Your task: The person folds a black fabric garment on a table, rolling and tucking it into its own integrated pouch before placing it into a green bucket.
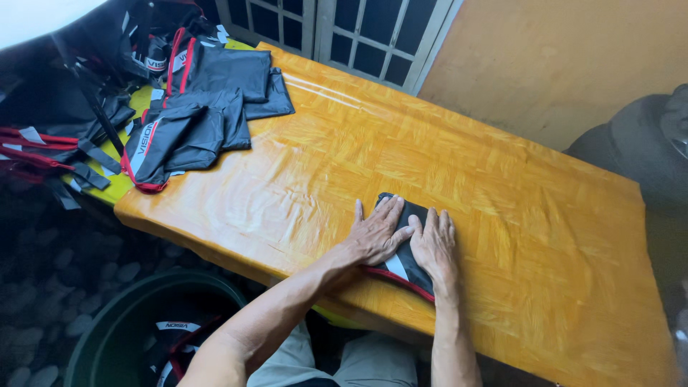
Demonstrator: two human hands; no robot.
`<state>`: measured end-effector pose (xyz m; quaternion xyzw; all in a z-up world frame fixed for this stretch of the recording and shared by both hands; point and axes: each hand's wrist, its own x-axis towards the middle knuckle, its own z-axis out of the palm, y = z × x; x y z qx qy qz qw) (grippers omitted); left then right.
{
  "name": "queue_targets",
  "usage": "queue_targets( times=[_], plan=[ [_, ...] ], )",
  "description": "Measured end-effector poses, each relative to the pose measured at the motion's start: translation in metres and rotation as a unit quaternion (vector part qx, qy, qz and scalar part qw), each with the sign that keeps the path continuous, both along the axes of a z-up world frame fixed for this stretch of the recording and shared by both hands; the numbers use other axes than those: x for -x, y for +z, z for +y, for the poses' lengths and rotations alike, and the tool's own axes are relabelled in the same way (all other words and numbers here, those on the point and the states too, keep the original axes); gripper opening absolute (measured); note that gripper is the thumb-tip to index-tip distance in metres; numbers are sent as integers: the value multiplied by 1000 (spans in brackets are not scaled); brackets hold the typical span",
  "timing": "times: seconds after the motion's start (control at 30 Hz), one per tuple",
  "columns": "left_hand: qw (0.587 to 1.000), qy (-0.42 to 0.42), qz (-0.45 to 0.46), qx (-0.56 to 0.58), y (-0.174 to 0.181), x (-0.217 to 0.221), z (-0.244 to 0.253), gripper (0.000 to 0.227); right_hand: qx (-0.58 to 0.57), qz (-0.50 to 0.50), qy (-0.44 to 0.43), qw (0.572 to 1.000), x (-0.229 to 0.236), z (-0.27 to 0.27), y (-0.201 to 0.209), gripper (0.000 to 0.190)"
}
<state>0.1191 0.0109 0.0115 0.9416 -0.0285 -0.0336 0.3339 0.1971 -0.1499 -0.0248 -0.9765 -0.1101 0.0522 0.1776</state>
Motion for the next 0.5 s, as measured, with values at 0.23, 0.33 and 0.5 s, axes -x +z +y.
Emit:
queue_targets(
  times=[0.23,0.33,0.5],
  plan=[
    [999,-9,26,-22,13,-2,0,75,14,23,13,1000,-28,-7,-29,83],
    [999,-16,22,-19,18,1,0,68,8,17,5,1000,-17,-6,-17,82],
    [1000,-4,3,-15,14,1,0,66,-2,17,-6,1000,11,-1,18,81]
  ],
)
